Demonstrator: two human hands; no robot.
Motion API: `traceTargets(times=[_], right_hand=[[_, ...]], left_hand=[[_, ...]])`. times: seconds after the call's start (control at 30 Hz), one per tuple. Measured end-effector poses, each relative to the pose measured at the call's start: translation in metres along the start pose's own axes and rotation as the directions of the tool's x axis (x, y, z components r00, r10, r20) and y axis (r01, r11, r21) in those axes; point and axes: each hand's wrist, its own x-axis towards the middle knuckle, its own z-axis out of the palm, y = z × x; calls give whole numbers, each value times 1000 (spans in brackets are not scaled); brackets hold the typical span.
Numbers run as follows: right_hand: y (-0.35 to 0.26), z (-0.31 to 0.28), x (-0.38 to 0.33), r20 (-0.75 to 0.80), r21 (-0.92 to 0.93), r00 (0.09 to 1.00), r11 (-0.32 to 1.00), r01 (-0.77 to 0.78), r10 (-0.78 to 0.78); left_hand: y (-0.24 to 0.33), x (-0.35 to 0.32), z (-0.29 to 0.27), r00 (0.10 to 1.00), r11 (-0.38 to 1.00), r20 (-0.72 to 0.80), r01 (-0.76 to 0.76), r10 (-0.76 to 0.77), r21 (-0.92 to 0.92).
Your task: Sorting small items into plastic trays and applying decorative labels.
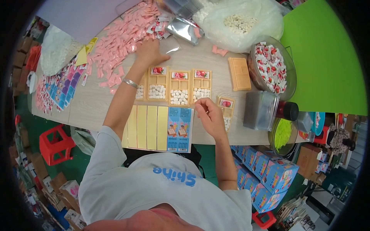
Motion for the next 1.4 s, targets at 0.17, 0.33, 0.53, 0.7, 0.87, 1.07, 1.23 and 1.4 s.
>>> traceTargets(times=[0.17, 0.33, 0.53, 0.7, 0.87, 1.07, 1.23, 1.4], right_hand=[[7, -3, 3, -19, 32, 1000, 999, 3, -3], [-9, 21, 24, -291, 350, 956, 934, 70, 37], [23, -13, 41, -271, 197, 957, 979, -53, 106], [42, -21, 59, -410, -141, 912, 986, -85, 20], [30, -16, 64, -455, -631, 878, 750, -201, -147], [23, -16, 52, -439, -790, 874, 552, -266, -208], [-9, -81, -1, -683, -546, 562, 837, 30, -466], [-14, -172, -48, -611, -560, 762, 797, -226, -214]], left_hand=[[-14, 1, -33, 993, 966, 105, -18, 47, -259], [47, -55, -68, 994, 346, 75, 45, 74, -937], [108, -118, -23, 912, -94, 317, 351, 258, -932], [120, -130, -16, 984, 397, 171, 139, 47, -907], [117, -127, -20, 997, 676, -79, -51, -12, -735], [149, -123, 6, 899, 725, -353, -422, 259, -543], [185, -121, 31, 900, 848, -68, -429, 430, -311], [193, -106, 35, 896, 862, -13, -430, 443, -270]])
